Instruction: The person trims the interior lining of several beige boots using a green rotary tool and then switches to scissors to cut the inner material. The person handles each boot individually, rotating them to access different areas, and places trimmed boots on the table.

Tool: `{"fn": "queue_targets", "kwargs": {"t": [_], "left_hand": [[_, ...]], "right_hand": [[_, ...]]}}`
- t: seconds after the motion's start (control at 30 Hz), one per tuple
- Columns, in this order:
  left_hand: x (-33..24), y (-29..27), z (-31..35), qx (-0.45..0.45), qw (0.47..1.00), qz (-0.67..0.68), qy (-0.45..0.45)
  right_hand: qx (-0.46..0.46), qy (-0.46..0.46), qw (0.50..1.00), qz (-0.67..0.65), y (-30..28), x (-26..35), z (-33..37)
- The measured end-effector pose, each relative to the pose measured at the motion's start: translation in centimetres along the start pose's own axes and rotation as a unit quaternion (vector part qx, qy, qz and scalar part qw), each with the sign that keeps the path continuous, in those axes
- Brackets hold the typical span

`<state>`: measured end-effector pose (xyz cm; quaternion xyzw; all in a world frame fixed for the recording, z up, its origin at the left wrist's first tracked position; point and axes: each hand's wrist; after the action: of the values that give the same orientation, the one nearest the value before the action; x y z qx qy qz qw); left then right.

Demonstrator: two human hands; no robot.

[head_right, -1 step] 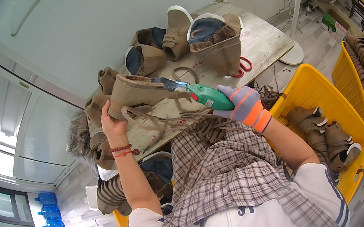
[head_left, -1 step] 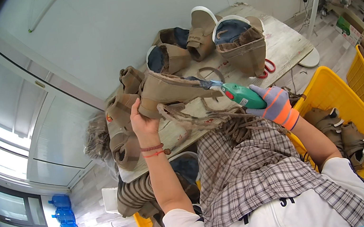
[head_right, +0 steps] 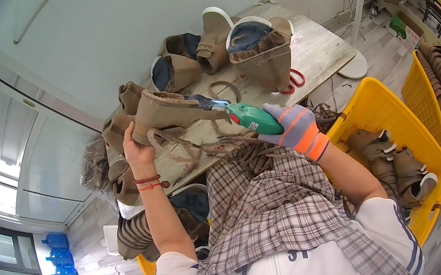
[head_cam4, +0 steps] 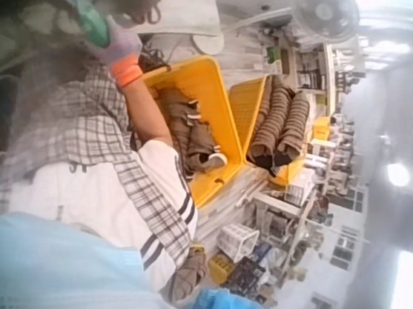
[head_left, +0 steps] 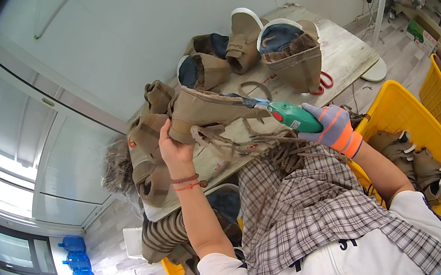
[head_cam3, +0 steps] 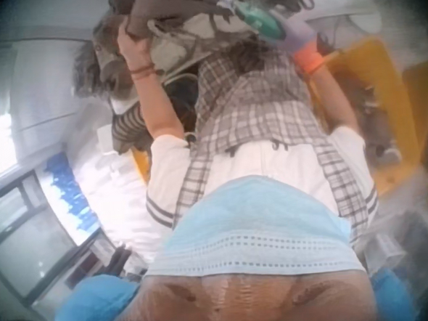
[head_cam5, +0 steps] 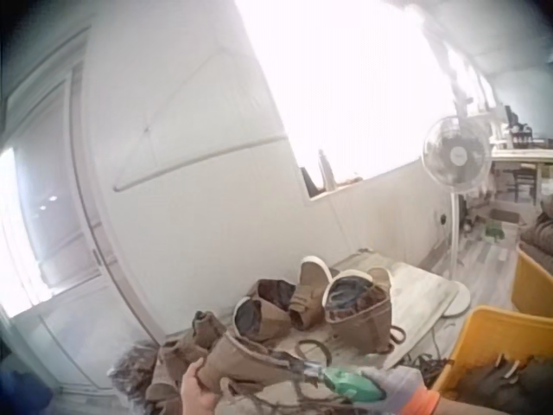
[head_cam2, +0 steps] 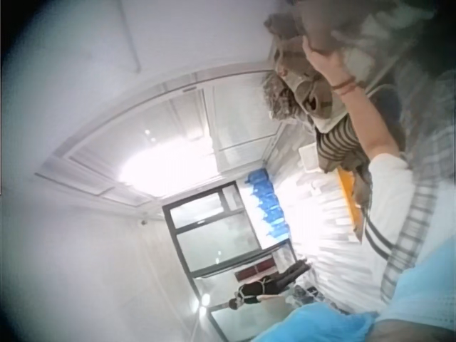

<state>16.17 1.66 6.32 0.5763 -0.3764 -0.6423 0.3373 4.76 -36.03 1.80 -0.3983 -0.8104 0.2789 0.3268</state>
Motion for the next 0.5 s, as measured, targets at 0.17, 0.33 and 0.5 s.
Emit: {"fn": "queue_targets", "kwargs": {"t": [0.17, 0.33, 0.5], "left_hand": [[1.1, -0.4, -0.4, -0.007, 0.999, -0.03, -0.011], [2.4, -0.3, -0.7, 0.012, 0.999, -0.023, -0.042], [4.3, -0.6, -1.2, 0.006, 0.998, -0.03, -0.052]], "right_hand": [[0.007, -0.027, 0.999, 0.024, -0.5, -0.1, 0.3], [0.031, -0.02, 0.999, 0.023, -1.3, 0.4, 0.2], [-0.018, -0.036, 0.999, -0.006, -1.1, -0.1, 0.4]]}}
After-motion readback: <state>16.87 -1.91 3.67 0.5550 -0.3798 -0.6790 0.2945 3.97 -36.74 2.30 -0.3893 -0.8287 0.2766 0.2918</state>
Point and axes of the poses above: each hand's wrist, its own z-axis away from the middle knuckle, its own y-axis out of the palm, x = y × z, and after that the axes turned 3 degrees about x, right-handed
